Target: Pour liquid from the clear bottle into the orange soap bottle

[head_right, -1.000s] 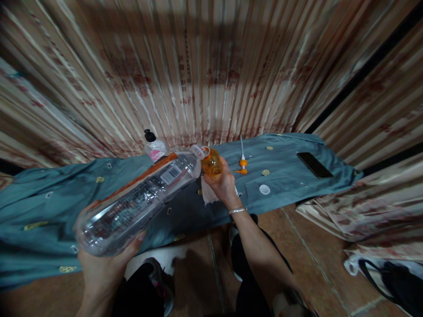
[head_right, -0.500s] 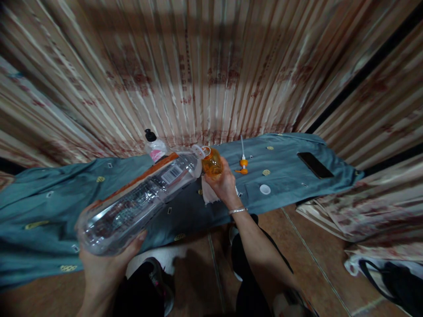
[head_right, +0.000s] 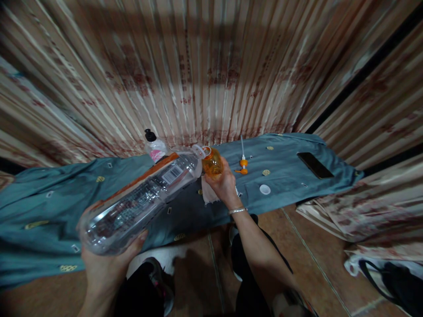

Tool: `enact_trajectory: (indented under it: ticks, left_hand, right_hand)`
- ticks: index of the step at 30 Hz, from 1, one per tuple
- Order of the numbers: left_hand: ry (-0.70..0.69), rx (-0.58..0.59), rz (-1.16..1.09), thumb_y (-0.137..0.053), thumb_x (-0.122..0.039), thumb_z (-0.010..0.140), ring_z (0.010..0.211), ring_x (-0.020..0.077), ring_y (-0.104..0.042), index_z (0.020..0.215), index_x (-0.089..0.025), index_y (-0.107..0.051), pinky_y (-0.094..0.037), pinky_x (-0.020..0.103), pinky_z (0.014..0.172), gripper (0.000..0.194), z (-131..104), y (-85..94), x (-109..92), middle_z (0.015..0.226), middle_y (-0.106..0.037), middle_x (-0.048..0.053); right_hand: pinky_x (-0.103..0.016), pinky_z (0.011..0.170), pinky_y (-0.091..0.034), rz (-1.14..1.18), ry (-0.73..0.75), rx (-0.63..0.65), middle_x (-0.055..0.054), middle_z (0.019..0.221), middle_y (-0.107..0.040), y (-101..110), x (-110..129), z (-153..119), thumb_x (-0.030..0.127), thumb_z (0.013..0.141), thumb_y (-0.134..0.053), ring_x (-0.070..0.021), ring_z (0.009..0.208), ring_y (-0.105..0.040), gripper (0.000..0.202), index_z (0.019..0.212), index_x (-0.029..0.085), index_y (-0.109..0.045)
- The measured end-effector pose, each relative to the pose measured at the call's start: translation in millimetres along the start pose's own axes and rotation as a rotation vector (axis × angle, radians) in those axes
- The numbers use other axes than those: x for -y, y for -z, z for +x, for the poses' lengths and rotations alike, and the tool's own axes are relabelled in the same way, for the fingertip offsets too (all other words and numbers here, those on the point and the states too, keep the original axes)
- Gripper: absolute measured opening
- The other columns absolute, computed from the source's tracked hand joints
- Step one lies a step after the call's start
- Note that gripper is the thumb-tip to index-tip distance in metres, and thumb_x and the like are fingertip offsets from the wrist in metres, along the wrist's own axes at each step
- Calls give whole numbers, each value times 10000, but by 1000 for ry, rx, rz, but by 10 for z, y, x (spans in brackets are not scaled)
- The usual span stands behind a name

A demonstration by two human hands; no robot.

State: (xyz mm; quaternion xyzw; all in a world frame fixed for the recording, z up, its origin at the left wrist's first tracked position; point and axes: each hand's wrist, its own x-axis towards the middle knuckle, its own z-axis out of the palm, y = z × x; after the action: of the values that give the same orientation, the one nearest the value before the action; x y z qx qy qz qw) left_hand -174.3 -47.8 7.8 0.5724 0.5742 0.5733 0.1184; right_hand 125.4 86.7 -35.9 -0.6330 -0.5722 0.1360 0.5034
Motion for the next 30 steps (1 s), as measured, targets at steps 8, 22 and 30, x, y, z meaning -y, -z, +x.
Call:
enact_trajectory:
  ticks: [8,22,30]
  left_hand:
    - [24,12,-21,-1017,-364,585,1189,333,-721,1481,-192,-516,-657,421,945,1040,6,-9,-49,1432,-625,188]
    - [-100,15,63,-1014,-364,622,1251,298,-688,1548,-212,-496,-615,378,1036,1072,-49,14,12,1490,-586,164]
    - [-72,34,80,-1000,-389,644,1288,310,-686,1557,-208,-481,-605,399,1058,1067,-79,0,72,1492,-597,182]
  right_hand:
    - [-533,1011,-665,12,13,0,-152,1302,-809,-22,-60,4,357,738,-892,-365,1127,-812,874,1524,205,-542]
    - [-515,972,-679,-19,57,-36,-158,1271,-817,-49,-132,-24,383,732,-888,-352,1088,-819,879,1518,191,-543]
    - [-533,995,-672,-50,52,-33,-178,1273,-813,-26,-90,-26,391,731,-872,-372,1132,-809,877,1511,166,-541]
